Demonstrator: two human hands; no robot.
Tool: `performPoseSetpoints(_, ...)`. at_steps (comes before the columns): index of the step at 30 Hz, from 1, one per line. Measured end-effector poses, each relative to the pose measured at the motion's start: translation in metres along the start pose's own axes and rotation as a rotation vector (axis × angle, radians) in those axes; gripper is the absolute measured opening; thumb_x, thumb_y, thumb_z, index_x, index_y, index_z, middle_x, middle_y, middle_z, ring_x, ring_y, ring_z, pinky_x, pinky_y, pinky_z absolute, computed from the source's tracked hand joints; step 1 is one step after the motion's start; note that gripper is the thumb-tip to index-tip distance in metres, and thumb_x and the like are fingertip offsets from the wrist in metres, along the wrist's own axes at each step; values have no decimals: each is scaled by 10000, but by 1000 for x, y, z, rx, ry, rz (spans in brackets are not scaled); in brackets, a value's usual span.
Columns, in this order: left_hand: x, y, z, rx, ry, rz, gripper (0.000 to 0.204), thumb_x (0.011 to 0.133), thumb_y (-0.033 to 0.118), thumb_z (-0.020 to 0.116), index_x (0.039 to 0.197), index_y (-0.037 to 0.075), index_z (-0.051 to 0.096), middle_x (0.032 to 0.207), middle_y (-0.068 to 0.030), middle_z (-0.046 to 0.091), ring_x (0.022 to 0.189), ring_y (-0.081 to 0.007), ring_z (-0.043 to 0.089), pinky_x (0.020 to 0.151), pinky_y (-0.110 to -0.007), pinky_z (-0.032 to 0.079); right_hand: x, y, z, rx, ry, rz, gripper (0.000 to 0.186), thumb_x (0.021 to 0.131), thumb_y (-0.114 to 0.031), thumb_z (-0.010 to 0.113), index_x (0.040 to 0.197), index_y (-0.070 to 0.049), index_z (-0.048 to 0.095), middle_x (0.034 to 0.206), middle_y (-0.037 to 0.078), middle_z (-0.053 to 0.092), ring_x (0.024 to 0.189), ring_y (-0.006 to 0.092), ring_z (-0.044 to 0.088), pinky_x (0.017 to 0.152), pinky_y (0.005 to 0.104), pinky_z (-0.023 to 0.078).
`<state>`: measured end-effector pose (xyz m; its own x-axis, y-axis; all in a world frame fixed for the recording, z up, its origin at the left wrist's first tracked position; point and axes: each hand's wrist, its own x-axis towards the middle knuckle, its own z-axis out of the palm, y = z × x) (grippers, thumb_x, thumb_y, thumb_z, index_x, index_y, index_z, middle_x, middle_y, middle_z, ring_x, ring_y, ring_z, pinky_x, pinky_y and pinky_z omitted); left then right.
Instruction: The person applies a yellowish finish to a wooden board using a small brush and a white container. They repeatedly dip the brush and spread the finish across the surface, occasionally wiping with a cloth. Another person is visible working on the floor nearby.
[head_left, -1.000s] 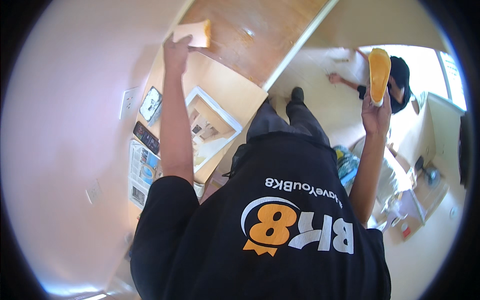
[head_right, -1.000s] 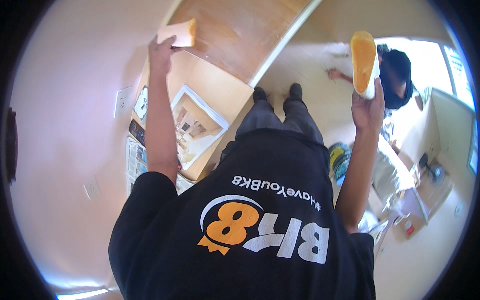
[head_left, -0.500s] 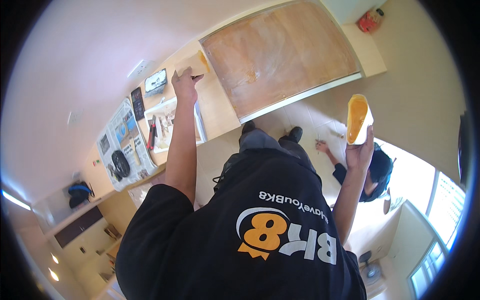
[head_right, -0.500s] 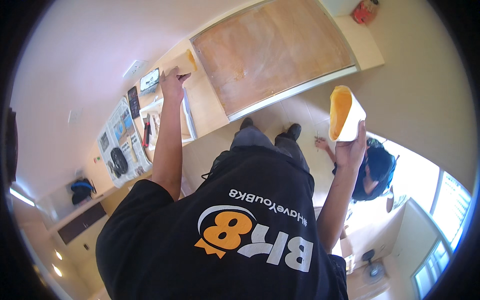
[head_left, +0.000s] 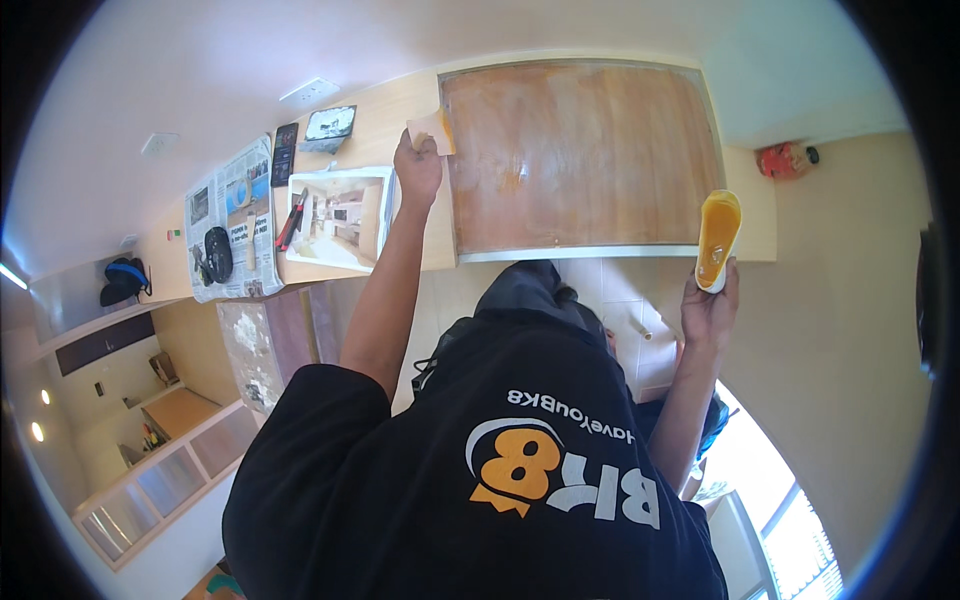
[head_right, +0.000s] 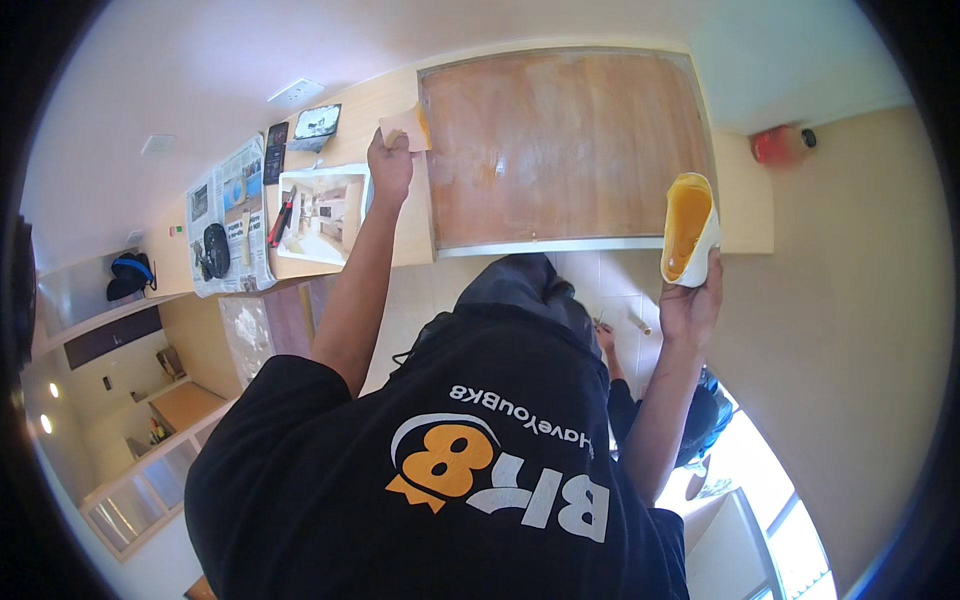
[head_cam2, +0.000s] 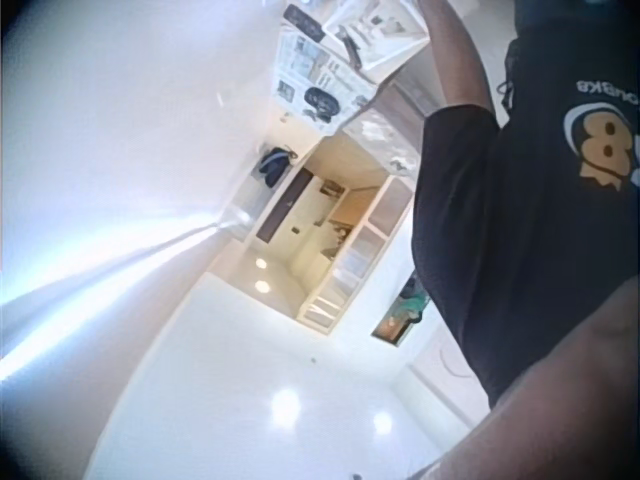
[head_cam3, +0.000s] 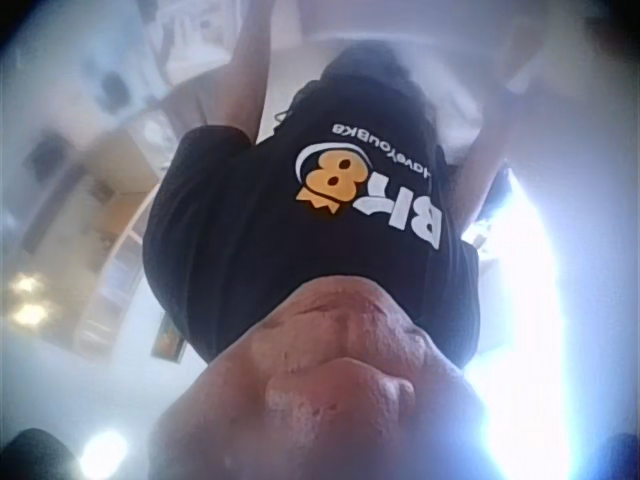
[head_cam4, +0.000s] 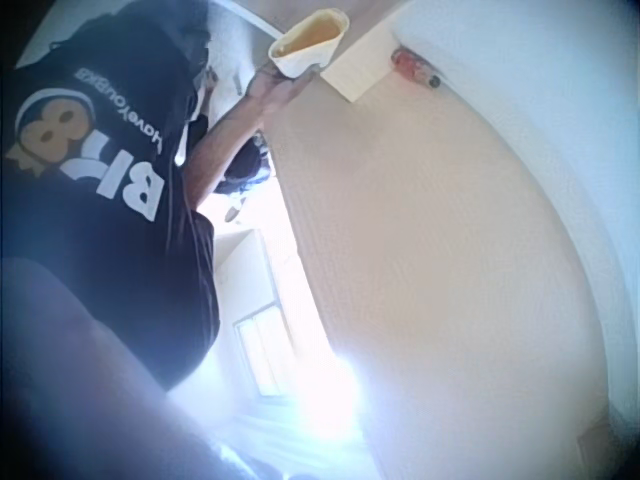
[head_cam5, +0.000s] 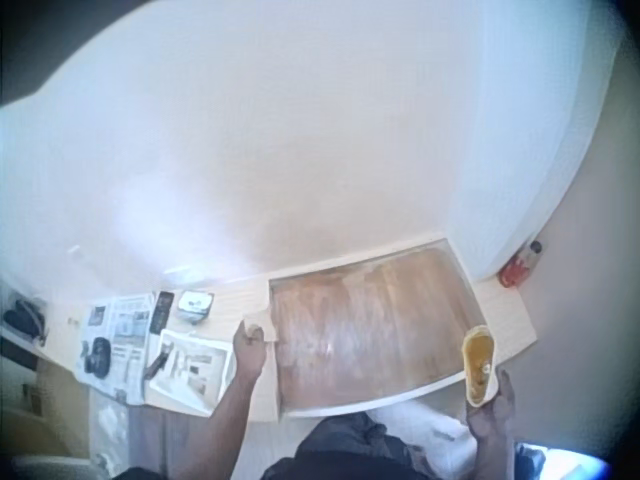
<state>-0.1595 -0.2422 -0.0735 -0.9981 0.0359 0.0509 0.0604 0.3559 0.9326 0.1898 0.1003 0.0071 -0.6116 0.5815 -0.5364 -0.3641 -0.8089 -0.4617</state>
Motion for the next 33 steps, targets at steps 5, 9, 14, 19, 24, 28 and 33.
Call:
performPoseSetpoints(5, 23, 14, 28, 279, 74, 178, 346, 893, 16, 496, 1213, -47, 613, 1016, -283, 700, 942, -414, 700, 834, -445, 545, 17, -3, 34, -22, 33, 10, 309, 1056, -241, 557, 1253, -2, 563, 1152, 158, 699, 996, 238, 721, 820, 343, 647)
performPoseSetpoints(9, 38, 28, 42, 407, 79, 206, 378, 869, 4, 484, 1222, -44, 611, 1021, -292, 695, 953, -454, 680, 848, -462, 540, 44, -9, 46, -45, -13, 77, 353, 1055, -249, 560, 1316, -12, 544, 1222, 149, 682, 1072, 242, 702, 896, 354, 621)
performPoseSetpoints(14, 54, 30, 54, 492, 92, 268, 373, 855, 32, 519, 1208, -39, 613, 1003, -288, 686, 955, -466, 658, 837, -509, 530, 91, -18, 52, -240, -61, 147, 459, 1049, -296, 566, 1400, -9, 495, 1379, 139, 608, 1262, 262, 609, 1072, 455, 517)
performPoseSetpoints(19, 47, 36, 59, 619, 72, 253, 353, 871, 69, 530, 1198, -26, 619, 1016, -287, 678, 944, -462, 653, 844, -535, 520, 131, -36, 54, -231, -114, 275, 446, 1071, -299, 518, 1424, -28, 493, 1393, 121, 599, 1279, 253, 595, 1082, 427, 501)
performPoseSetpoints(24, 30, 34, 70, 743, 72, 223, 375, 896, 62, 515, 1254, -20, 594, 1099, -283, 660, 1025, -449, 634, 889, -515, 509, 156, -58, 54, -245, -108, 307, 456, 1059, -302, 545, 1417, -24, 505, 1402, 117, 595, 1284, 255, 588, 1099, 437, 483)
performPoseSetpoints(28, 32, 23, 79, 846, 84, 190, 416, 897, 46, 512, 1305, -8, 572, 1187, -272, 636, 1084, -433, 620, 936, -499, 506, 169, -71, 52, -231, -107, 339, 458, 1052, -295, 561, 1417, -24, 510, 1408, 110, 592, 1289, 254, 582, 1103, 441, 475)
performPoseSetpoints(33, 28, 13, 90, 998, 13, 222, 435, 899, 39, 497, 1325, -19, 565, 1248, -235, 633, 1085, -422, 631, 959, -493, 512, 180, -82, 45, -252, -103, 355, 465, 1050, -295, 563, 1425, -26, 503, 1413, 111, 587, 1305, 265, 567, 1102, 454, 471)
